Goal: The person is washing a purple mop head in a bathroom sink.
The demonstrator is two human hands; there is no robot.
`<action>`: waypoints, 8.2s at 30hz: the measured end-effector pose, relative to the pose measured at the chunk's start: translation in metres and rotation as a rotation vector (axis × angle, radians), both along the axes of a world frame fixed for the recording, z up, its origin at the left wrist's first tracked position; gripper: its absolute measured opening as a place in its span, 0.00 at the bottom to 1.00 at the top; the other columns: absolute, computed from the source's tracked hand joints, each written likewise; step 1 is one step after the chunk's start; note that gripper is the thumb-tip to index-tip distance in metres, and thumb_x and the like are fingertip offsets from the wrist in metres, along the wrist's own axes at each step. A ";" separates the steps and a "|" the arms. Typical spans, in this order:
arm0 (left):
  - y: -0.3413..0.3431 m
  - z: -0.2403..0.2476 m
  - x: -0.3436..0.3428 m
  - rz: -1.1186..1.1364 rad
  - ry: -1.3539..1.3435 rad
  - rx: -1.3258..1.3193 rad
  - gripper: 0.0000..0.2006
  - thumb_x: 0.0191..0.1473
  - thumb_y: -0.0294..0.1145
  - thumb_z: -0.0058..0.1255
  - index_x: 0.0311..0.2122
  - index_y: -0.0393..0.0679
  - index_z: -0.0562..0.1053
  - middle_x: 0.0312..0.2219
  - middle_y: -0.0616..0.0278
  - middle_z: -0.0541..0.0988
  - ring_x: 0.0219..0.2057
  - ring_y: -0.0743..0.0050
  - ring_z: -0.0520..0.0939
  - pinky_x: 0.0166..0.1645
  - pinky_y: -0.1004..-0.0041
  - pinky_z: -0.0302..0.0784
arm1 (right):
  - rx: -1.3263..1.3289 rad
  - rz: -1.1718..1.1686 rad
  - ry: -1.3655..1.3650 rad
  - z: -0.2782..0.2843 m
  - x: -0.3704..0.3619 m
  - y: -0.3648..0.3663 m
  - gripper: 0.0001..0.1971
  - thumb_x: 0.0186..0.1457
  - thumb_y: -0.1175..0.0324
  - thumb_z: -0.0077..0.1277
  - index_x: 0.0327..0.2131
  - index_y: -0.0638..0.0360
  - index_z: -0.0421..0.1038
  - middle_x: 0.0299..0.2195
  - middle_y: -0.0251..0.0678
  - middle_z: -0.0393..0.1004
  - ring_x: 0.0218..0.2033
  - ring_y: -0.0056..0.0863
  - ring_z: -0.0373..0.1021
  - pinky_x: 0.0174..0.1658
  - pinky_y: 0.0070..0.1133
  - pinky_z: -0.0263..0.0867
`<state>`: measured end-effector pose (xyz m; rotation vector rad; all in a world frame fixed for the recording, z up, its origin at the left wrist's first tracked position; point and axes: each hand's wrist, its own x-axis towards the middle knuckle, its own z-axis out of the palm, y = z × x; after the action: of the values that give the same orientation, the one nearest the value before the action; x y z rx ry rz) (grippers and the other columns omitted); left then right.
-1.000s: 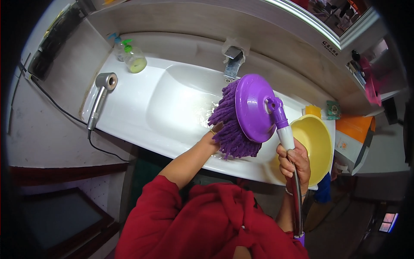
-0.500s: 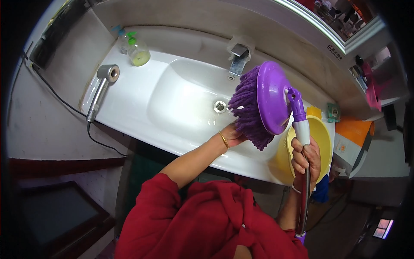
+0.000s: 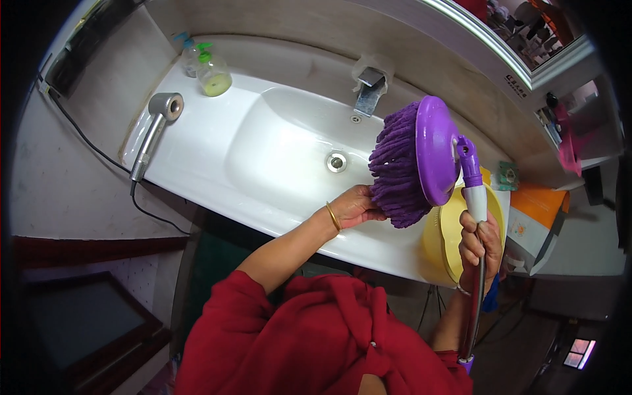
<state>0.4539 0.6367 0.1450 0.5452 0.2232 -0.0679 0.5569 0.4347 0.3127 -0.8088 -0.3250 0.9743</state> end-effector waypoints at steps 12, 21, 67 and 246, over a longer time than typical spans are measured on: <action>0.032 0.012 -0.013 0.107 -0.002 0.392 0.12 0.45 0.21 0.50 0.38 0.30 0.72 0.29 0.55 0.78 0.28 0.70 0.80 0.33 0.76 0.79 | -0.003 0.019 0.028 -0.003 0.000 -0.003 0.26 0.54 0.76 0.40 0.53 0.76 0.44 0.27 0.37 0.56 0.12 0.07 0.53 0.11 0.06 0.54; 0.060 -0.009 -0.029 0.316 0.281 0.395 0.11 0.45 0.28 0.57 0.34 0.35 0.74 0.25 0.61 0.77 0.25 0.76 0.79 0.32 0.80 0.78 | 0.004 0.032 0.005 0.007 -0.001 -0.003 0.25 0.53 0.75 0.42 0.52 0.75 0.47 0.27 0.38 0.57 0.12 0.08 0.53 0.10 0.06 0.52; 0.041 0.000 -0.026 0.289 0.036 0.315 0.31 0.49 0.57 0.46 0.44 0.35 0.67 0.38 0.53 0.75 0.37 0.66 0.77 0.42 0.70 0.76 | -0.452 0.381 -0.115 -0.016 -0.064 0.029 0.25 0.52 0.78 0.44 0.55 0.65 0.52 0.27 0.31 0.66 0.14 0.10 0.54 0.14 0.11 0.53; 0.030 0.035 0.015 0.166 -0.002 0.214 0.26 0.55 0.56 0.34 0.44 0.44 0.69 0.38 0.60 0.75 0.40 0.68 0.75 0.47 0.65 0.71 | -0.086 0.323 -0.208 -0.060 -0.045 0.019 0.13 0.49 0.74 0.41 0.41 0.60 0.59 0.15 0.24 0.54 0.11 0.10 0.52 0.11 0.12 0.48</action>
<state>0.4687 0.6663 0.1800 0.7372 0.2750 0.1192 0.5124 0.4537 0.2530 -0.9568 -0.6104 1.2142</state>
